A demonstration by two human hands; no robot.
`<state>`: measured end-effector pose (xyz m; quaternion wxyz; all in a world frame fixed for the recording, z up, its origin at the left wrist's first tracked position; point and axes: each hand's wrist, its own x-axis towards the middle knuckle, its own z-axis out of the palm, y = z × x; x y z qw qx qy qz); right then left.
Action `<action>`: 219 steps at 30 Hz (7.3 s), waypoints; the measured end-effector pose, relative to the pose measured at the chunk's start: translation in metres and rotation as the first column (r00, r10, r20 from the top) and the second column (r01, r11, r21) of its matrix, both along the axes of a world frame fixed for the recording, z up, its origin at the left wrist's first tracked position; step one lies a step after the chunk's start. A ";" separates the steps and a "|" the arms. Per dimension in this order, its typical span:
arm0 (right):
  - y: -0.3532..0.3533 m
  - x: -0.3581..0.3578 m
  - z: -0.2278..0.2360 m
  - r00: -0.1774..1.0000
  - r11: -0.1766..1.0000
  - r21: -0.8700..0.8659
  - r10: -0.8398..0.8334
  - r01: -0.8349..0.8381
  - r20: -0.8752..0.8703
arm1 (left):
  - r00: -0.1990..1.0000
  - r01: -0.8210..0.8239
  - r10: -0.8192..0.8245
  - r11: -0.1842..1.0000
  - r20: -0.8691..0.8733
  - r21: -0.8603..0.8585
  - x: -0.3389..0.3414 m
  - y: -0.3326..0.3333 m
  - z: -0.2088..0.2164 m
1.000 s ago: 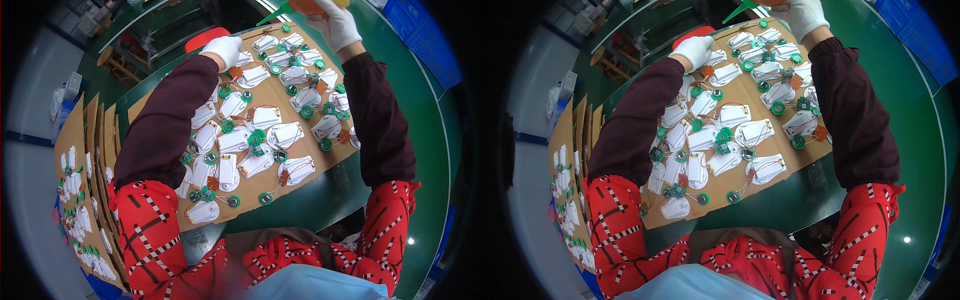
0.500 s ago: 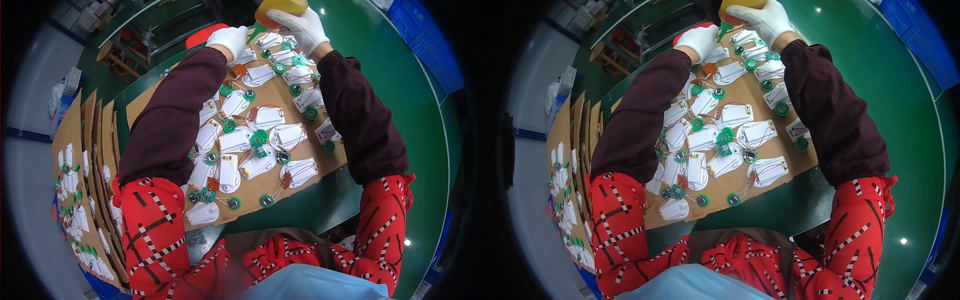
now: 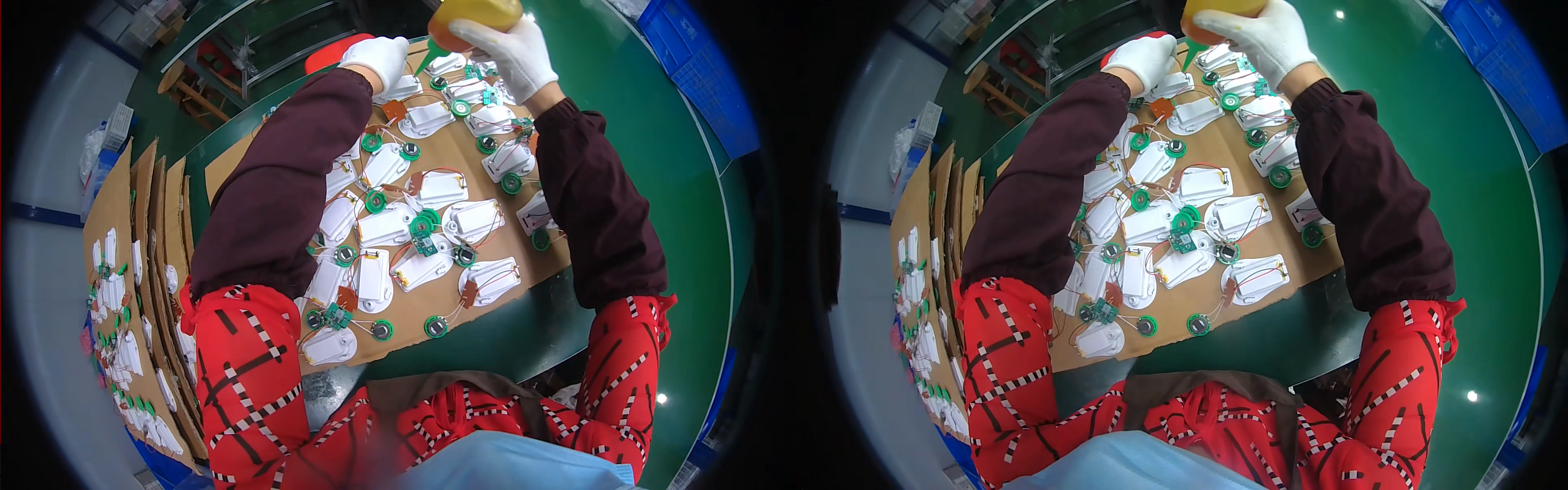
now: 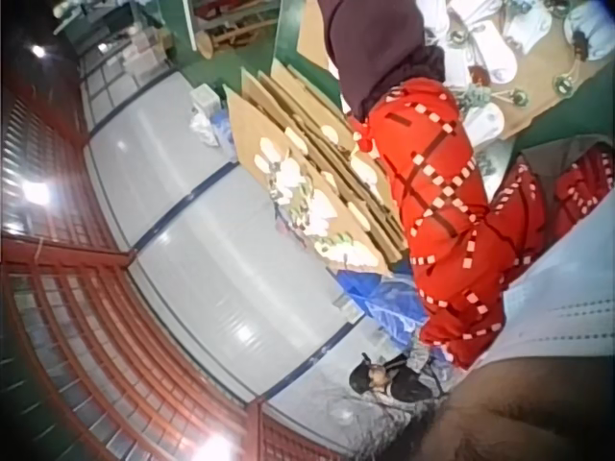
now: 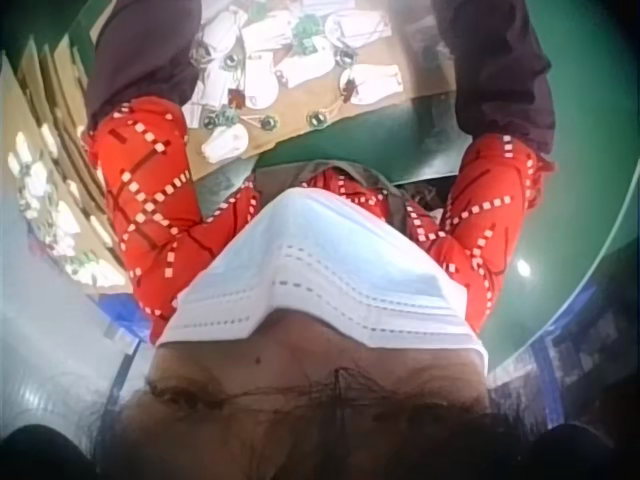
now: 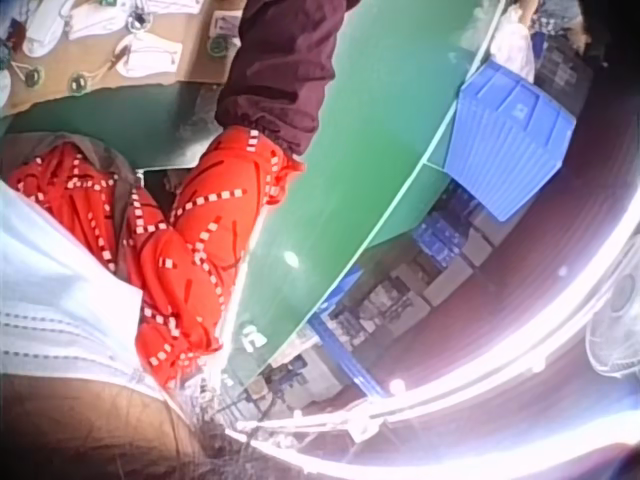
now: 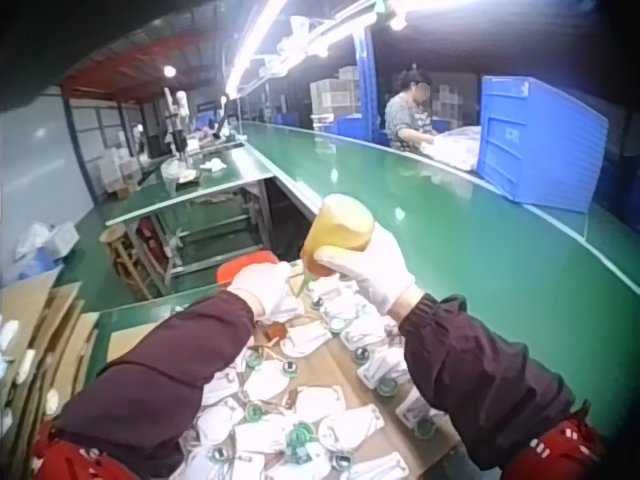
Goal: Applying a liquid substance from a dispensing bottle to small plastic and electronic components arranged on cardboard sheets.
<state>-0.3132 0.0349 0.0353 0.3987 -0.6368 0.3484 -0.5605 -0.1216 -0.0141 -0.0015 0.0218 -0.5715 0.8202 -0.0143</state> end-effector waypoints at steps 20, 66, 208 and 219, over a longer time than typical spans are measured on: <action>0.010 0.020 -0.004 0.977 0.994 -0.052 -0.103 0.094 -0.187 | 1.000 0.016 -0.018 0.994 0.016 0.110 0.001 0.008 0.006; -0.010 -0.010 -0.045 0.986 0.997 0.039 -0.058 0.065 -0.155 | 0.999 -0.019 0.015 0.997 0.043 0.080 -0.003 0.019 0.010; -0.013 -0.018 -0.030 0.994 0.973 0.209 -0.104 0.093 0.041 | 0.994 -0.100 0.102 0.994 -0.030 0.047 -0.007 -0.063 -0.040; -0.018 -0.022 -0.037 0.970 0.915 0.330 -0.245 0.231 0.000 | 0.983 -0.182 0.182 0.983 0.026 -0.011 -0.043 -0.008 -0.002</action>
